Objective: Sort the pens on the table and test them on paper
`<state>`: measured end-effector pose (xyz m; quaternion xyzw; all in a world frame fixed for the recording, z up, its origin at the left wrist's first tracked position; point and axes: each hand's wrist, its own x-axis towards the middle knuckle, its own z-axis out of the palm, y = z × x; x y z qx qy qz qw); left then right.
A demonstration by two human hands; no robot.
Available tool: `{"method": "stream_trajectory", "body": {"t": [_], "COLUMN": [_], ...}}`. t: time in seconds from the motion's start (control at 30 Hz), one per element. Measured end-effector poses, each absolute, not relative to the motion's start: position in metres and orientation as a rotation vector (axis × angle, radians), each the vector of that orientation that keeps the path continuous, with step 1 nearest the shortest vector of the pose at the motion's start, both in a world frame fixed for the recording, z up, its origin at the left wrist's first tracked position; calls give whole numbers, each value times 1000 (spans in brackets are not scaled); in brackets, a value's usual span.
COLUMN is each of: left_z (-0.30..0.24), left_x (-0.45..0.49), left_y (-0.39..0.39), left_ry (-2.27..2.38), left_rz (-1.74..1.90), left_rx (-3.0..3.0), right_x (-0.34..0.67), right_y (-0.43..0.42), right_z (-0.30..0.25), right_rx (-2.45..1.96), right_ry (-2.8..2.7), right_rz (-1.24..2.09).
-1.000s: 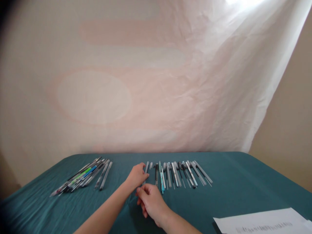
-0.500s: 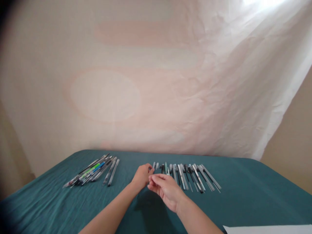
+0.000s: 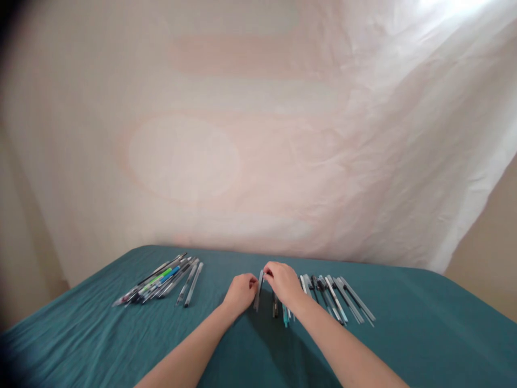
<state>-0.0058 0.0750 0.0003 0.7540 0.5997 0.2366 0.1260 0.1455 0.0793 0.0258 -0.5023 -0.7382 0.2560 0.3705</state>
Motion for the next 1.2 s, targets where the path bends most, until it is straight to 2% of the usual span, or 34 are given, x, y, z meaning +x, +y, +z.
{"method": "stream_trajectory", "body": {"t": [0.2, 0.53, 1.2], "left_z": [0, 1, 6], "left_x": [-6, -7, -8], "left_y": [75, 76, 75], "left_ry": [1742, 1729, 1645], "left_rz": [681, 663, 631], "left_rx": [2194, 2199, 2074], "right_x": [136, 131, 131], "right_y": [85, 78, 73], "right_z": [24, 25, 24], "right_rx": [-1371, -1451, -1527], "right_ry": [-2213, -2447, -2445], "right_rz": [298, -82, -182]}}
